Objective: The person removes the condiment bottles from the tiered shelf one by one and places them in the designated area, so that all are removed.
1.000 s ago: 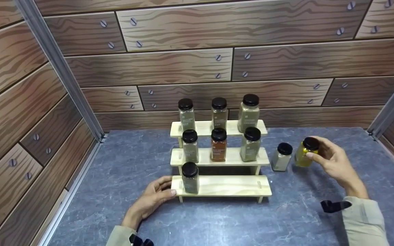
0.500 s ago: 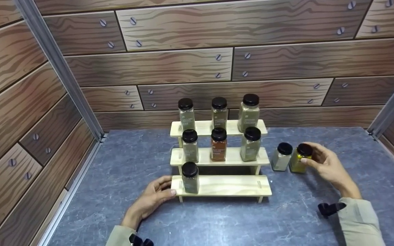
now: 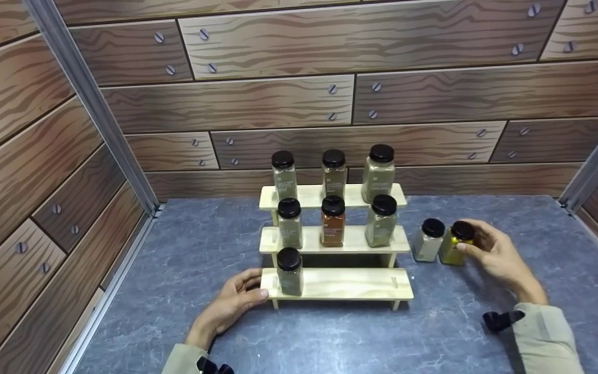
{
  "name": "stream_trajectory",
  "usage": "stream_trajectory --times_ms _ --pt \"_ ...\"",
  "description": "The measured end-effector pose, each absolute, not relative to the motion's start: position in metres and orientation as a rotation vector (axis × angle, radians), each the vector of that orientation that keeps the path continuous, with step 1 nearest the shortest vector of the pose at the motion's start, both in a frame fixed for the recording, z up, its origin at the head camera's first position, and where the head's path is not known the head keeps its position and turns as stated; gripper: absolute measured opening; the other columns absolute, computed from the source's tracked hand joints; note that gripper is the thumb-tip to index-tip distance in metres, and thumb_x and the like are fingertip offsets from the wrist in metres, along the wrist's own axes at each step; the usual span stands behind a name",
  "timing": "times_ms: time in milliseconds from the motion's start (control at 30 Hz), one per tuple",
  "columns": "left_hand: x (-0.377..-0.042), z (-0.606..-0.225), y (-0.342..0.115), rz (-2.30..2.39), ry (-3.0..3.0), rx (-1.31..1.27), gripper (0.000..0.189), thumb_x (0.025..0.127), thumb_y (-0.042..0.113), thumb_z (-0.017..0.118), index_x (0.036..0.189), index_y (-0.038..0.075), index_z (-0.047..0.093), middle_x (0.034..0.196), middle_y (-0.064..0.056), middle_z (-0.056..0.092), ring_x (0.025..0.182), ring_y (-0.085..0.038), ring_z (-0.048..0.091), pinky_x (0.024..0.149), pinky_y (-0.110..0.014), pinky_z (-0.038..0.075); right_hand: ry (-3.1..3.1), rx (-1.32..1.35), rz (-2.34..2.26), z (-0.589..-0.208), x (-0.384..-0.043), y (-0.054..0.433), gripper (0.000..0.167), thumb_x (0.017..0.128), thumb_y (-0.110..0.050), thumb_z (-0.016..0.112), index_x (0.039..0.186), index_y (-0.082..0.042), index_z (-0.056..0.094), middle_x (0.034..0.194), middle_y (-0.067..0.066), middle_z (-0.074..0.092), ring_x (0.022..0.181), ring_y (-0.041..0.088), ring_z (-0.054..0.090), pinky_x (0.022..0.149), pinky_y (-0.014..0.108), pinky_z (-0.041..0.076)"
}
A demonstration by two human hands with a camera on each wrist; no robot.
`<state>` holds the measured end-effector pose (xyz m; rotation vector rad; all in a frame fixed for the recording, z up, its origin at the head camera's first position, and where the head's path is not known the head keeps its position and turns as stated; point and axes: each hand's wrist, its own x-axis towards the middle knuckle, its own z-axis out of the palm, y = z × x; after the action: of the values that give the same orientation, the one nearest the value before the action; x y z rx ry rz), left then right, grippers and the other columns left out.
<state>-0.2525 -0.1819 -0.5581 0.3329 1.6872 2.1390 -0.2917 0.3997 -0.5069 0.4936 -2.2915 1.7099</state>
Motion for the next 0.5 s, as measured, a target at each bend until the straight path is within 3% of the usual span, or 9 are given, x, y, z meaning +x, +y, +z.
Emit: stream_trajectory --times_ms 500 --pt "-0.2528 -0.5581 -0.1822 2.142 1.676 0.340 0.070 0.096 -0.001 0.072 0.153 -0.017 0.035 0.142 -0.020 0.058 0.121 -0.024 0.067 0.111 -0.035 0.058 -2.223 0.543 1.796 -0.5039 -0.2901 0.3993 0.056 0.093 0.018 0.068 0.144 0.019 0.047 0.128 -0.015 0.072 0.118 -0.004 0.067 0.100 0.008 0.053"
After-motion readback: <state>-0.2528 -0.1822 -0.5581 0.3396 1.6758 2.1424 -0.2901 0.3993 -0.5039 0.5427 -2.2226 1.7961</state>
